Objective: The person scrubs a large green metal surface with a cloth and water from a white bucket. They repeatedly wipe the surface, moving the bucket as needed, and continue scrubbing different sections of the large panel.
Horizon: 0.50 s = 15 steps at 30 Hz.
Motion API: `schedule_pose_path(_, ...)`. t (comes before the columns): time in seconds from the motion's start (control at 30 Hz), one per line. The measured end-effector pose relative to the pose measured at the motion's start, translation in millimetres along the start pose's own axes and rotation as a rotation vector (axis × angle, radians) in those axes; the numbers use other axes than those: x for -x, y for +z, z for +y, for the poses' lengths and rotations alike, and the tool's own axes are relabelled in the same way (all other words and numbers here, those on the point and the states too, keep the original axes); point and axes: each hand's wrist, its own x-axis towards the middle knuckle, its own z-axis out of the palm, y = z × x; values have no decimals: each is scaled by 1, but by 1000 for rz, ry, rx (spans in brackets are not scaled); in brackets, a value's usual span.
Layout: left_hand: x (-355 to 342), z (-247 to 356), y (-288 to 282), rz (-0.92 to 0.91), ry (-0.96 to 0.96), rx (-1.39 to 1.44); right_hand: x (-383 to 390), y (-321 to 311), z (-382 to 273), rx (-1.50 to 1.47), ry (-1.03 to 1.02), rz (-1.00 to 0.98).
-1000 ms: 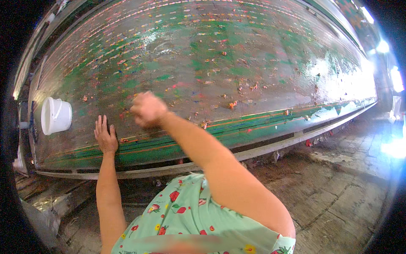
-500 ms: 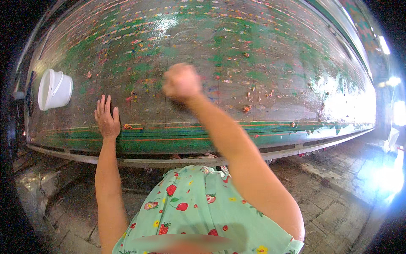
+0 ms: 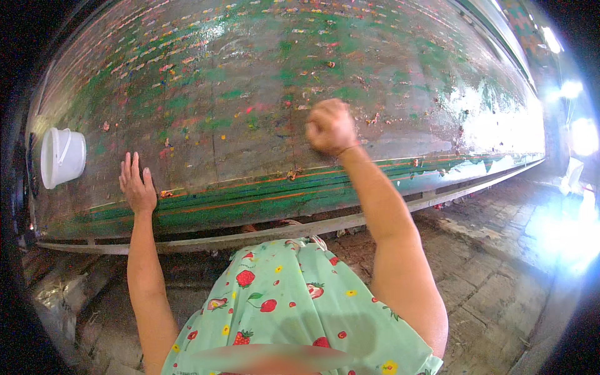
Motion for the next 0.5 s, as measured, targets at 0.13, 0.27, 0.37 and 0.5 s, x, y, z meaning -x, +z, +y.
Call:
schedule_pose_path(0.13,-1,2,-2,12,5,-9,-22,-3,28,154,142,117)
schedule_pose_path(0.27,2,-2,3,33,13,3,-73,107,-100,-122,-60,-41)
schedule_pose_path(0.37,1,-8,6,37,23,6,-88,182,-247,-272,-240,-152)
schedule_pose_path(0.5,-3,-15,10,31,49,19,-73,203,-341,-408,-460,-470)
